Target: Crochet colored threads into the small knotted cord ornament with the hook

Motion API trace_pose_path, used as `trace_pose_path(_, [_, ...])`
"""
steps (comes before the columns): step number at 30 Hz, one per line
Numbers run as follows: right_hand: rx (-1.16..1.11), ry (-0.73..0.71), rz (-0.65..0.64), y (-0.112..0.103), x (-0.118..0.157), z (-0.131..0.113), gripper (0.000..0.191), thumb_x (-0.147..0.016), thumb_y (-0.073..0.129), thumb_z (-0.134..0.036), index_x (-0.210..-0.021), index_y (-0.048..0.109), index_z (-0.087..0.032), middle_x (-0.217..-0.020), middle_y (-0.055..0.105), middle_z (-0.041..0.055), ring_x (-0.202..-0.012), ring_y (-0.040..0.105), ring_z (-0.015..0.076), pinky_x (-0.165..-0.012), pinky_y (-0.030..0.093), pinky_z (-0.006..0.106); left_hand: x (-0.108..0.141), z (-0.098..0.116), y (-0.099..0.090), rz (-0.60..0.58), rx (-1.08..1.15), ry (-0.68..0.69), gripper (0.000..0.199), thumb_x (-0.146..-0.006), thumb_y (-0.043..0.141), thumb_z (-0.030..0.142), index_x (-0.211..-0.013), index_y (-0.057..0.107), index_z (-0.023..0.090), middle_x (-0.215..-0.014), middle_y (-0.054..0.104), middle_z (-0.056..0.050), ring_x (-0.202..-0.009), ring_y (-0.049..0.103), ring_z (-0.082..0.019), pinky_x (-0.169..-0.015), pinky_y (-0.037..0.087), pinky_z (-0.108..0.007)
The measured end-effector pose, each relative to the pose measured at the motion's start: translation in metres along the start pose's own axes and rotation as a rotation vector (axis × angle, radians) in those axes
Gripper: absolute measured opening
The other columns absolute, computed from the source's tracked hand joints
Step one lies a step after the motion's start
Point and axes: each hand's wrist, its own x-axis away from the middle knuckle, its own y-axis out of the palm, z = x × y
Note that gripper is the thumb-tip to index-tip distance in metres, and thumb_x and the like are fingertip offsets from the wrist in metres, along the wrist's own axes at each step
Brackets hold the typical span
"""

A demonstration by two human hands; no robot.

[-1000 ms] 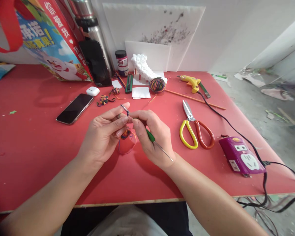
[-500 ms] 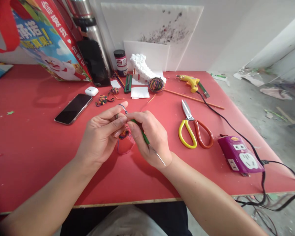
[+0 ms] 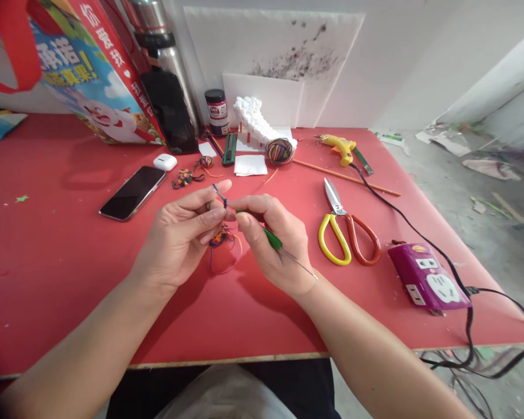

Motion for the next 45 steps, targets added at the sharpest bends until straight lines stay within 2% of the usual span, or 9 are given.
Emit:
trace_pose_path(7, [-0.423,0.385,0.009,0.000,-0.006,0.001,0.012,-0.103,0.076,-0.034,-0.104,0.080,-0.022,-0.078,0.073,-0.0005,-0.064,0.064,0.0116,-0.060,0.055,0.026,-0.002,-0.002,-0.001,-0.024,-0.003,0.007,0.022,-0.071,0.096,0.021,-0.093,0.091,0.019,-0.071,0.077,-0.006,-0.050,0.041,-0.003,-0.048,0.032,-0.019])
trace_pose_path(13, [-0.553,0.506,0.001,0.001,-0.010,0.003,0.020,-0.093,0.085,-0.038,-0.103,0.077,-0.022,-0.076,0.070,-0.0017,-0.062,0.061,0.0118,-0.055,0.052,0.026,-0.001,-0.002,0.001,-0.009,0.013,0.022,0.014,-0.071,0.098,0.023,-0.074,0.085,0.018,-0.067,0.076,-0.004,-0.047,0.041,-0.003,-0.048,0.037,-0.020])
trace_pose_path(16, [-0.576,0.571,-0.024,-0.004,-0.015,0.006,0.024,-0.093,0.083,-0.041,-0.106,0.074,-0.023,-0.071,0.067,-0.0035,-0.055,0.053,0.0102,-0.052,0.048,0.026,-0.001,-0.001,0.002,0.038,0.004,0.052,0.014,-0.074,0.097,0.023,-0.076,0.084,0.018,-0.066,0.073,-0.002,-0.047,0.041,-0.003,-0.049,0.040,-0.019])
trace_pose_path(21, [-0.638,0.609,0.152,-0.009,-0.024,0.009,0.021,-0.085,0.091,-0.039,-0.095,0.080,-0.024,-0.068,0.068,-0.0046,-0.054,0.051,0.0080,-0.053,0.049,0.023,-0.007,0.003,-0.003,0.150,0.016,0.165,0.008,-0.076,0.092,0.016,-0.079,0.084,0.015,-0.066,0.070,0.000,-0.046,0.040,0.000,-0.049,0.039,-0.015])
trace_pose_path(27, [-0.518,0.574,0.337,-0.002,-0.024,0.000,0.015,-0.081,0.092,-0.032,-0.086,0.083,-0.023,-0.074,0.081,-0.0003,-0.048,0.057,0.0076,-0.044,0.046,0.022,-0.014,0.003,-0.008,0.232,0.069,0.110,0.008,-0.078,0.086,0.010,-0.073,0.081,0.013,-0.068,0.070,-0.001,-0.046,0.043,0.001,-0.046,0.037,-0.012])
trace_pose_path(35, [-0.319,0.551,0.322,-0.006,-0.024,0.006,0.026,-0.092,0.081,-0.041,-0.081,0.067,-0.022,-0.071,0.078,0.0000,-0.044,0.056,0.0078,-0.040,0.042,0.022,-0.015,0.003,-0.005,0.283,0.092,0.063,0.017,-0.082,0.081,0.005,-0.067,0.078,0.013,-0.064,0.068,0.000,-0.043,0.041,0.001,-0.043,0.034,-0.010])
trace_pose_path(38, [-0.154,0.514,0.341,-0.008,-0.023,0.004,0.021,-0.097,0.075,-0.042,-0.093,0.065,-0.024,-0.067,0.074,-0.0034,-0.041,0.053,0.0081,-0.041,0.042,0.024,-0.018,0.003,-0.007,0.326,0.096,0.087,0.020,-0.083,0.079,0.004,-0.065,0.078,0.013,-0.063,0.068,-0.001,-0.043,0.041,0.001,-0.043,0.032,-0.010])
trace_pose_path(41, [0.029,0.323,0.229,-0.006,-0.013,-0.002,0.027,-0.106,0.064,-0.035,-0.131,0.063,-0.027,-0.064,0.071,-0.0062,-0.044,0.058,0.0125,-0.043,0.045,0.028,-0.021,0.002,-0.009,0.371,0.106,0.132,0.023,-0.083,0.076,0.000,-0.064,0.077,0.012,-0.062,0.066,0.000,-0.043,0.041,0.003,-0.043,0.029,-0.008])
trace_pose_path(45, [0.224,0.135,-0.232,0.003,0.001,-0.002,0.044,-0.107,0.058,-0.026,-0.152,0.056,-0.026,-0.088,0.084,0.0005,-0.054,0.067,0.0129,-0.058,0.057,0.030,-0.018,-0.002,-0.009,0.343,0.108,0.134,0.014,-0.081,0.081,0.004,-0.069,0.081,0.011,-0.063,0.067,0.000,-0.044,0.042,0.003,-0.045,0.032,-0.009])
